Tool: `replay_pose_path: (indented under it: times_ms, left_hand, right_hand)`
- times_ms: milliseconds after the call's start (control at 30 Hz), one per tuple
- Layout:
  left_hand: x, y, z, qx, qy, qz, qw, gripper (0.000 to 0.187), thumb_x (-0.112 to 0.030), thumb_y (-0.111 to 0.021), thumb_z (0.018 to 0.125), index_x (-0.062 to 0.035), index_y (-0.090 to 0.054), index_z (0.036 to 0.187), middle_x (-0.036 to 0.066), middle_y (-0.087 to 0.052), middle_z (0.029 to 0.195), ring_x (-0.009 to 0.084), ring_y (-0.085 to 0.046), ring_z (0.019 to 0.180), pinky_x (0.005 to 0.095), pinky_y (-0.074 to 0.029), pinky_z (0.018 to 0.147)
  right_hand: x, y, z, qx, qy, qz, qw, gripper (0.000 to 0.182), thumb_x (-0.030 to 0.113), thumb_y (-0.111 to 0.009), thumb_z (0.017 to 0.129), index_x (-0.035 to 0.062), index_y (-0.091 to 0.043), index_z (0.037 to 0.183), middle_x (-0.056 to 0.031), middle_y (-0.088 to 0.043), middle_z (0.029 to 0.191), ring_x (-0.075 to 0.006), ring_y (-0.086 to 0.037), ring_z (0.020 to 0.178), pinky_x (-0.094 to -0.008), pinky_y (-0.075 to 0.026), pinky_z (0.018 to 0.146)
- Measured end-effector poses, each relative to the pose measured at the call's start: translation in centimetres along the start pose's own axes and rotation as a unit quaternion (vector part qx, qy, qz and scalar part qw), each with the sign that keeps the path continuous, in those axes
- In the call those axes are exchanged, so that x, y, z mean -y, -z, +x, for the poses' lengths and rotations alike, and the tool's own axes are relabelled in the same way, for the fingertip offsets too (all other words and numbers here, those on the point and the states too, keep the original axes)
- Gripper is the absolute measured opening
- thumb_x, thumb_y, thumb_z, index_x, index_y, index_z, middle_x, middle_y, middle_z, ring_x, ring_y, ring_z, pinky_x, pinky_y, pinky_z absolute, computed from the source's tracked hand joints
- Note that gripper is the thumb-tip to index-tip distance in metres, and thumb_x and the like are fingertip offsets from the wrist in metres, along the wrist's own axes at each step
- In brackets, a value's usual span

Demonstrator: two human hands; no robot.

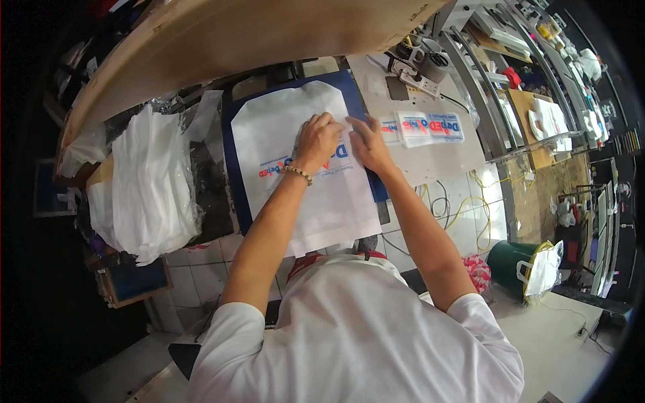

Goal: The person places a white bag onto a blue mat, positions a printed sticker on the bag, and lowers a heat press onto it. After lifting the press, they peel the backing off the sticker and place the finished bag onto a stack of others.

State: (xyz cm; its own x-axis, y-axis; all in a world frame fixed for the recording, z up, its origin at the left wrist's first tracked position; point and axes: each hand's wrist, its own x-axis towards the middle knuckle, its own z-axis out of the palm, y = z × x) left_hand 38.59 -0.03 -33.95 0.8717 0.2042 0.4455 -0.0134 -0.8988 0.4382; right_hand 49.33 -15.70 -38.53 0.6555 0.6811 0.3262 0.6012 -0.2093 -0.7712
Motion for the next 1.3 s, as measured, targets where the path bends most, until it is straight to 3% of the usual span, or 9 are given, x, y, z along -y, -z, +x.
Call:
replay_pose_path:
  times_ms: [100,333,500,833,1133,1200,1233,1300]
  left_hand:
    - [-0.4,0.4,0.2,-0.007,-0.007,0.012,1.0,0.009,-0.014,-0.069,0.088,-0.0124,-0.075,0.094,0.004,-0.065,0.098,0.0288,-0.062,0.098,0.0435,-0.05,0.088]
    - [-0.4,0.7,0.0,0.014,-0.027,0.028,0.999,0.009,-0.011,-0.072,0.085,-0.0101,-0.072,0.094,0.005,-0.065,0.097,0.0281,-0.063,0.095,0.0419,-0.05,0.083]
    - [-1.3,0.8,-2.7,-0.049,-0.081,0.08,0.992,0.011,-0.007,-0.071,0.083,-0.0084,-0.07,0.094,0.003,-0.065,0.1,0.0254,-0.063,0.095,0.04,-0.049,0.08]
    - [-2.1,3.8,-9.2,-0.039,-0.114,0.092,0.988,0.01,-0.005,-0.071,0.081,-0.0071,-0.068,0.091,0.004,-0.064,0.099,0.0244,-0.062,0.099,0.0409,-0.05,0.085]
    - [-3.4,8.4,-15.5,0.015,-0.129,0.096,0.987,0.01,-0.005,-0.07,0.076,-0.0081,-0.062,0.081,0.003,-0.058,0.089,0.0228,-0.06,0.093,0.0407,-0.046,0.087]
    - [-3.6,9.8,-17.0,0.062,-0.121,0.086,0.987,0.007,-0.005,-0.067,0.078,-0.008,-0.062,0.081,0.004,-0.058,0.089,0.0237,-0.059,0.092,0.0412,-0.046,0.083]
    - [-3.8,10.8,-17.8,0.062,-0.122,0.088,0.987,0.007,-0.005,-0.067,0.078,-0.008,-0.062,0.081,0.004,-0.058,0.089,0.0237,-0.059,0.092,0.0412,-0.046,0.083]
    - [-3.9,12.8,-19.5,0.158,-0.076,0.078,0.981,0.005,-0.008,-0.066,0.078,-0.0075,-0.061,0.08,0.006,-0.058,0.088,0.0244,-0.059,0.092,0.0416,-0.046,0.082]
  right_hand:
    - [0.2,0.2,0.1,0.012,-0.014,0.018,1.0,0.039,0.024,-0.062,0.1,0.0217,-0.06,0.139,-0.034,-0.04,0.148,-0.0501,-0.039,0.141,-0.0518,-0.04,0.113]
    - [0.3,0.1,0.1,0.012,-0.028,0.027,0.999,0.042,0.026,-0.064,0.099,0.0219,-0.059,0.14,-0.0334,-0.041,0.148,-0.0497,-0.04,0.14,-0.0511,-0.041,0.113]
    - [0.4,0.0,-0.1,-0.004,-0.014,0.0,1.0,0.043,0.026,-0.065,0.098,0.023,-0.059,0.14,-0.034,-0.043,0.145,-0.0512,-0.044,0.136,-0.051,-0.045,0.109]
    - [0.2,-0.2,0.0,-0.009,-0.016,-0.004,1.0,0.042,0.027,-0.065,0.098,0.0255,-0.059,0.139,-0.0347,-0.043,0.146,-0.0517,-0.046,0.135,-0.0518,-0.046,0.107]
    - [0.3,-0.3,0.0,-0.008,-0.015,-0.014,1.0,0.04,0.026,-0.064,0.099,0.0248,-0.06,0.138,-0.0358,-0.043,0.146,-0.0517,-0.044,0.137,-0.0531,-0.044,0.11]
    - [0.0,-0.6,0.0,-0.017,-0.012,-0.028,0.999,0.043,0.023,-0.065,0.097,0.0198,-0.061,0.139,-0.0335,-0.045,0.143,-0.0507,-0.04,0.139,-0.0526,-0.037,0.115]
    - [0.1,-0.6,-0.1,-0.018,-0.011,-0.027,0.999,0.043,0.023,-0.065,0.097,0.0198,-0.061,0.139,-0.0335,-0.045,0.143,-0.0507,-0.04,0.139,-0.0526,-0.037,0.115]
    - [0.3,-0.6,-0.2,-0.045,0.015,-0.12,0.992,0.042,0.027,-0.066,0.096,0.0241,-0.062,0.138,-0.0332,-0.045,0.145,-0.0496,-0.046,0.131,-0.0563,-0.042,0.107]
